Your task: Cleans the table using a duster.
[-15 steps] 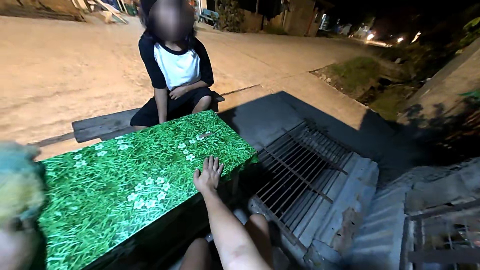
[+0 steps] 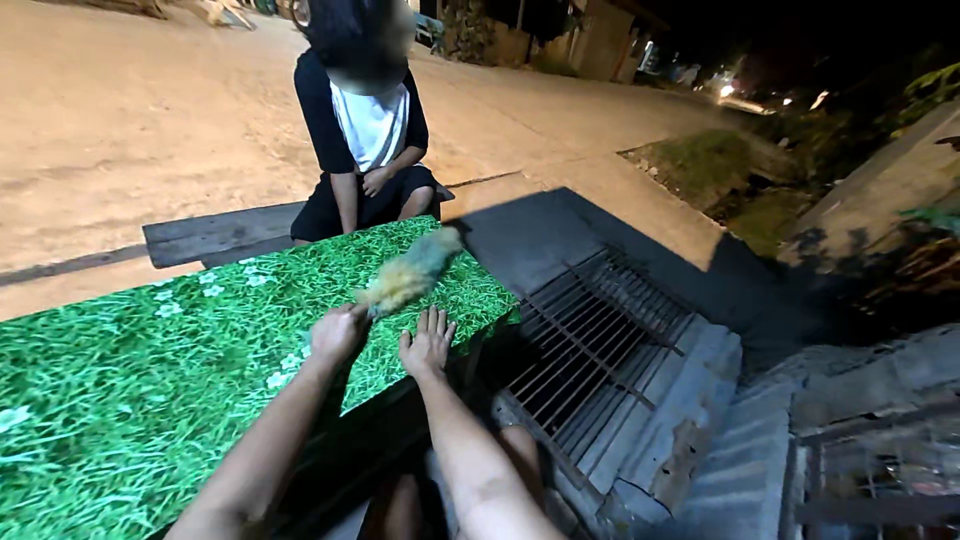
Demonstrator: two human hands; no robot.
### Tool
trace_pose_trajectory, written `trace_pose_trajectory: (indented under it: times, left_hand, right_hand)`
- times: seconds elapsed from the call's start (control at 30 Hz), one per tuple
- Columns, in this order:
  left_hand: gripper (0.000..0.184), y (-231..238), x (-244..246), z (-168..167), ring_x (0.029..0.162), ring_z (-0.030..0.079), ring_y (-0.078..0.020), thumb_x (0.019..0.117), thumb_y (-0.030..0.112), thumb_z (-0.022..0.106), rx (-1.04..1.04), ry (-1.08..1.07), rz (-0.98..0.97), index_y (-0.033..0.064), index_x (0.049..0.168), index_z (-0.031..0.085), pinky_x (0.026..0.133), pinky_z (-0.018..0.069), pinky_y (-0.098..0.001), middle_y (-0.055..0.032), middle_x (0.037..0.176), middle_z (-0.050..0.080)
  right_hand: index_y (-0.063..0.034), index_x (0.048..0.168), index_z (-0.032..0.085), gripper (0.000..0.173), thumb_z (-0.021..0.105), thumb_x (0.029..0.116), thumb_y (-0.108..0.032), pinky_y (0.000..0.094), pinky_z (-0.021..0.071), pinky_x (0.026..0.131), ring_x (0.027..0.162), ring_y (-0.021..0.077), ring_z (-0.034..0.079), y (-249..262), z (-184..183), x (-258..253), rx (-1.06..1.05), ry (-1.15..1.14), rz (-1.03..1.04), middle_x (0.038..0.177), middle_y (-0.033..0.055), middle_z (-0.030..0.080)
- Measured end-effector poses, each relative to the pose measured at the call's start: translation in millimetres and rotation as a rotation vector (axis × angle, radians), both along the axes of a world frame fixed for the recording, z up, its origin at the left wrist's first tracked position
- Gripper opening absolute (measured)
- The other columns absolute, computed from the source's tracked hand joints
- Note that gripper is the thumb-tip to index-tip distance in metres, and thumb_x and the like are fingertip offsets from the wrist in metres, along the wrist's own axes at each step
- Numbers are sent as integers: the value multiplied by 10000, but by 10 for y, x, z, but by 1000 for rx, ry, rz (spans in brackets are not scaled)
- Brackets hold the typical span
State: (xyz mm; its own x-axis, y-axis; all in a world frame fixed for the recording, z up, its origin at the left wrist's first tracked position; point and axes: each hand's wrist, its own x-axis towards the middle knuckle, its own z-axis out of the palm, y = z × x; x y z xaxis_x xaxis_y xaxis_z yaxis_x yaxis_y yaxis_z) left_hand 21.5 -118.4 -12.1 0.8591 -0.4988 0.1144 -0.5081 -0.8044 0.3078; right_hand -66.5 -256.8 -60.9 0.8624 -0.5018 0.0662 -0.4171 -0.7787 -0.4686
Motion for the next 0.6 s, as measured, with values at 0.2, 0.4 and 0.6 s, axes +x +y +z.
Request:
trace_pose_trajectory:
  times: [0.2,0.4,0.6]
  left_hand:
    - [280,-536,80,10,1107,684,-427,1073,250,531,50,23,-154,96,1227,707,912,536,-644,-188,1235,697]
    - [270,-537,558,-71,1106,675,-417,1055,286,583,65,-63,-307,139,1228,729,899,539,-649,-178,1180,706]
    - [260,-1021,254,-18,1116,670,-444,1060,211,543,34,-37,-191,73,1202,711,908,532,-655,-207,1210,696]
  right_hand:
    - [-137,1607,375,653,433,1045,-466,554,23,1291,1606,261,124,15,38,34,-1,16,-31,1717,63,237]
    - [-127,1611,361,656,422,1052,-465,560,37,1290,1603,271,139,18,35,27,-11,29,-24,1717,73,234]
    - [-119,1600,384,648,456,1037,-433,557,40,1291,1601,268,153,27,49,6,8,11,-27,1708,75,261]
